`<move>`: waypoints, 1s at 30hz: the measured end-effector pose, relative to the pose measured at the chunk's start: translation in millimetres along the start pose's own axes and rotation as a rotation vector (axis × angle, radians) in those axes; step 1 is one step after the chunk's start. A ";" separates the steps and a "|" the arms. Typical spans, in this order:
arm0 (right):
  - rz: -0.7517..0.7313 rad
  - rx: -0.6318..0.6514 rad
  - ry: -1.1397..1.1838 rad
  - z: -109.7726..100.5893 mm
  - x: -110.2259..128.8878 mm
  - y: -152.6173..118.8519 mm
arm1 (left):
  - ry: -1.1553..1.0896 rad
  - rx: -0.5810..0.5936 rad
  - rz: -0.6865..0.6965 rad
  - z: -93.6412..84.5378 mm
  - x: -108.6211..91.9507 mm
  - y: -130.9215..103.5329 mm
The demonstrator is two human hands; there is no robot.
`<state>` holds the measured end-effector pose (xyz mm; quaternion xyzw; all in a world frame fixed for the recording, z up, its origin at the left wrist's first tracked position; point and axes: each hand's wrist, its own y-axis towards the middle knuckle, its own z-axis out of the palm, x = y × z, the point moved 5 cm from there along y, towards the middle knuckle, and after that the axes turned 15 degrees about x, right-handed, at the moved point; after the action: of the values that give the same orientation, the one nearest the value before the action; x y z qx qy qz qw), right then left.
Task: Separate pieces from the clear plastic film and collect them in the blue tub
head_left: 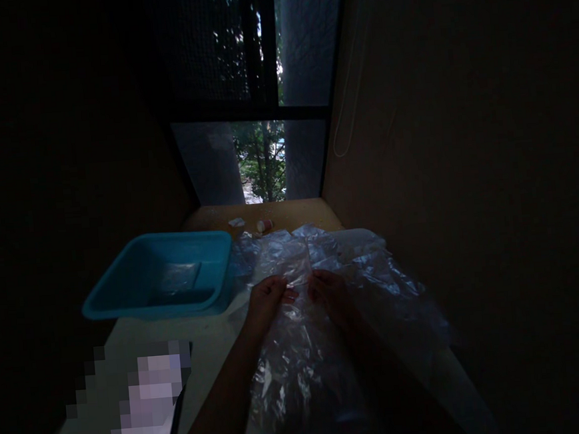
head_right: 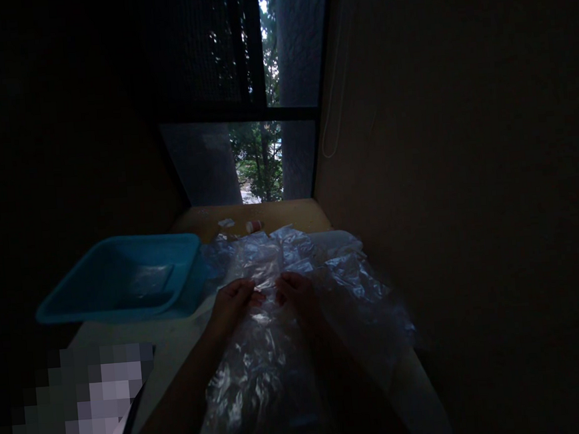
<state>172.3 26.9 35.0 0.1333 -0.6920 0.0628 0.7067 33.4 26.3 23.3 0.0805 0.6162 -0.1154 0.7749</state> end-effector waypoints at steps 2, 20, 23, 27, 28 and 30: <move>-0.009 -0.023 0.015 -0.4 0.2 0.0 | 0.003 -0.003 0.006 -0.3 0.0 0.2; -0.020 -0.200 0.050 -20.2 8.4 0.4 | -0.291 0.061 0.134 -2.5 2.7 8.0; -0.072 -0.163 0.064 -14.6 32.3 7.4 | -0.288 0.056 0.140 -2.4 2.4 8.3; -0.120 -0.084 0.139 10.2 66.4 22.5 | -0.347 0.036 0.138 -4.7 2.9 9.0; -0.108 -0.062 0.146 18.6 72.8 27.1 | -0.386 0.029 0.136 -5.9 2.9 9.4; -0.061 -0.032 0.221 35.5 81.1 36.9 | -0.498 0.022 0.113 -8.4 3.7 10.6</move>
<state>130.8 44.7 119.7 0.1351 -0.6063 0.0446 0.7824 29.3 38.5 17.6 0.0923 0.3995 -0.0948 0.9071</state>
